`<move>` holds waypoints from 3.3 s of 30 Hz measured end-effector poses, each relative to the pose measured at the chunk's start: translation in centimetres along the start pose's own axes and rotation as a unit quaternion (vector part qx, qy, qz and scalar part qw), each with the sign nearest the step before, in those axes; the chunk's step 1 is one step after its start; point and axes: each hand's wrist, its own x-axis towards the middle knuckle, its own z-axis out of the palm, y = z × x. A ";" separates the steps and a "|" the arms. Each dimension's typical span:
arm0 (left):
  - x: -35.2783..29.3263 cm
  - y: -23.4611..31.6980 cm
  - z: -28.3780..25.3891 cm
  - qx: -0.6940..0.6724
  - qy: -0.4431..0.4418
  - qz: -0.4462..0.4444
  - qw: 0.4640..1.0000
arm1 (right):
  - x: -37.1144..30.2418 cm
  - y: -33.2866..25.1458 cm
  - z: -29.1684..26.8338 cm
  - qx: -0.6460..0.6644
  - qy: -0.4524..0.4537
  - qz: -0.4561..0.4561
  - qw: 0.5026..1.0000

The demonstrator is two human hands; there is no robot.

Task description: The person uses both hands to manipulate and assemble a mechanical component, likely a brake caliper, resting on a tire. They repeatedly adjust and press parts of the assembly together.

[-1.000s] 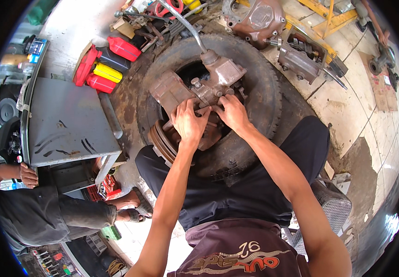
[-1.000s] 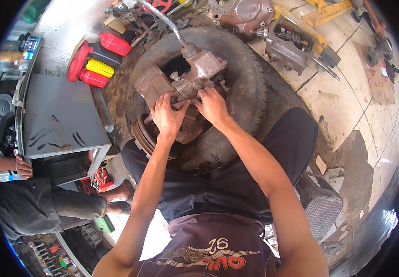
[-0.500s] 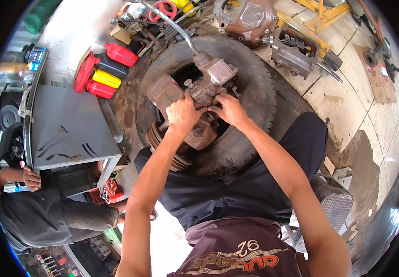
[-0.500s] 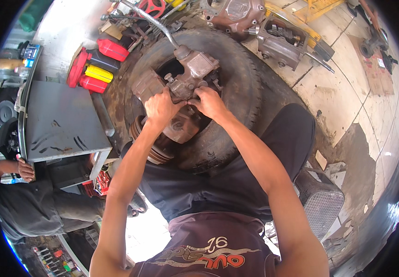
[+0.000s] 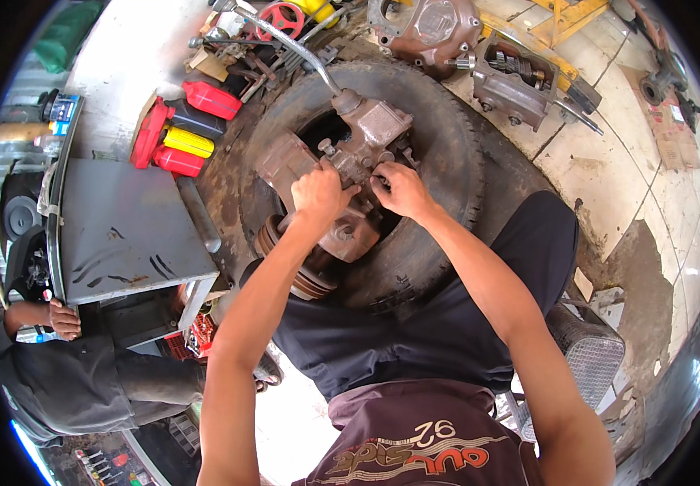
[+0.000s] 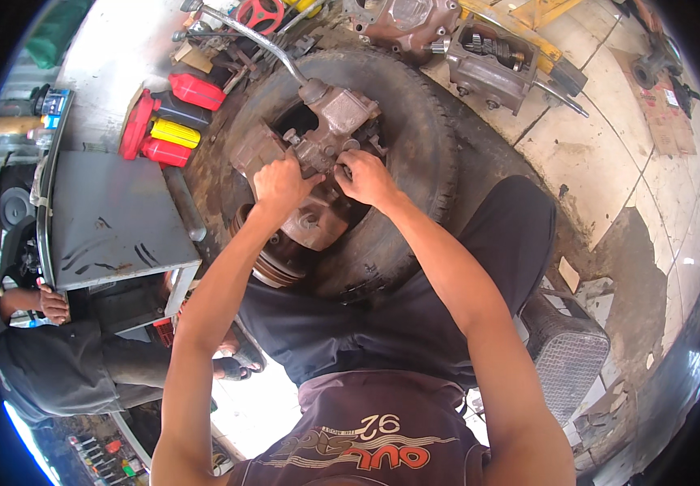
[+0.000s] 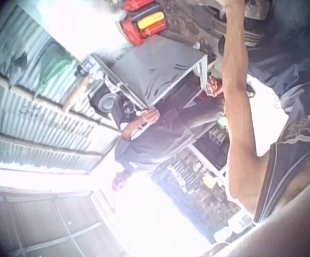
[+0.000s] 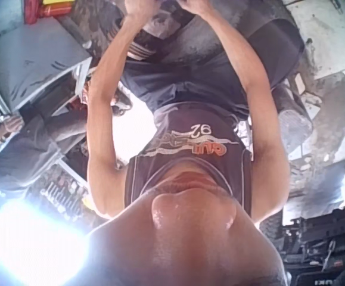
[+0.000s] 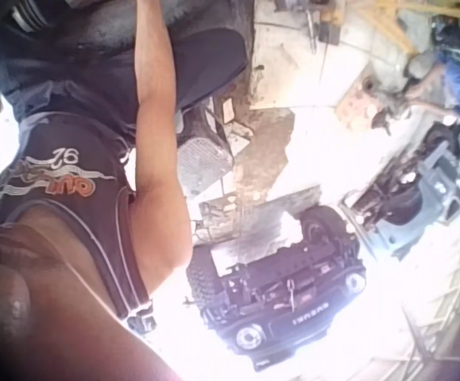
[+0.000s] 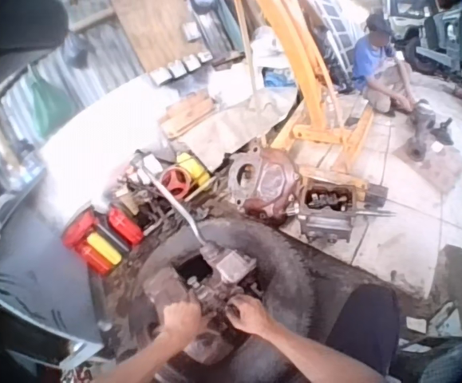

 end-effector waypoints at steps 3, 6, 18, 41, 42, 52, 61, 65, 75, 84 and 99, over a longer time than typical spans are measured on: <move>-0.2 -1.1 0.7 0.013 0.006 0.029 0.999 | 0.0 -0.2 -0.1 0.011 0.004 0.025 1.000; 0.4 -0.3 0.0 0.013 -0.016 0.007 1.000 | -0.1 -0.3 0.0 0.025 0.005 0.035 0.999; 0.3 0.3 2.5 -0.062 0.097 -0.039 0.993 | -0.3 -0.4 -0.4 0.018 0.020 0.037 0.999; -0.2 0.7 3.9 -0.128 0.136 -0.105 0.977 | -0.2 -0.5 0.9 0.000 0.078 0.044 0.996; -0.7 0.4 4.4 -0.130 0.160 -0.095 0.974 | -0.2 -0.7 0.6 0.006 0.071 0.055 0.996; -1.6 0.4 5.0 -0.141 0.165 -0.108 0.970 | -0.4 -0.9 0.1 0.004 0.068 0.102 0.992; -2.1 -0.2 4.4 -0.157 0.134 -0.142 0.968 | -0.2 -0.8 -0.4 0.023 0.066 0.119 0.991; 0.0 0.3 3.8 -0.151 0.149 -0.102 0.972 | -0.3 -1.0 0.4 0.020 0.074 0.098 0.992; -1.4 0.3 4.4 -0.149 0.150 -0.122 0.970 | -0.4 -0.8 0.3 0.014 0.094 0.095 0.991; -2.0 0.1 4.6 -0.129 0.152 -0.156 0.967 | -0.3 -0.4 0.4 -0.001 0.098 0.089 0.991; -1.7 0.8 4.9 -0.133 0.159 -0.157 0.965 | -0.4 -0.3 0.6 -0.021 0.114 0.096 0.989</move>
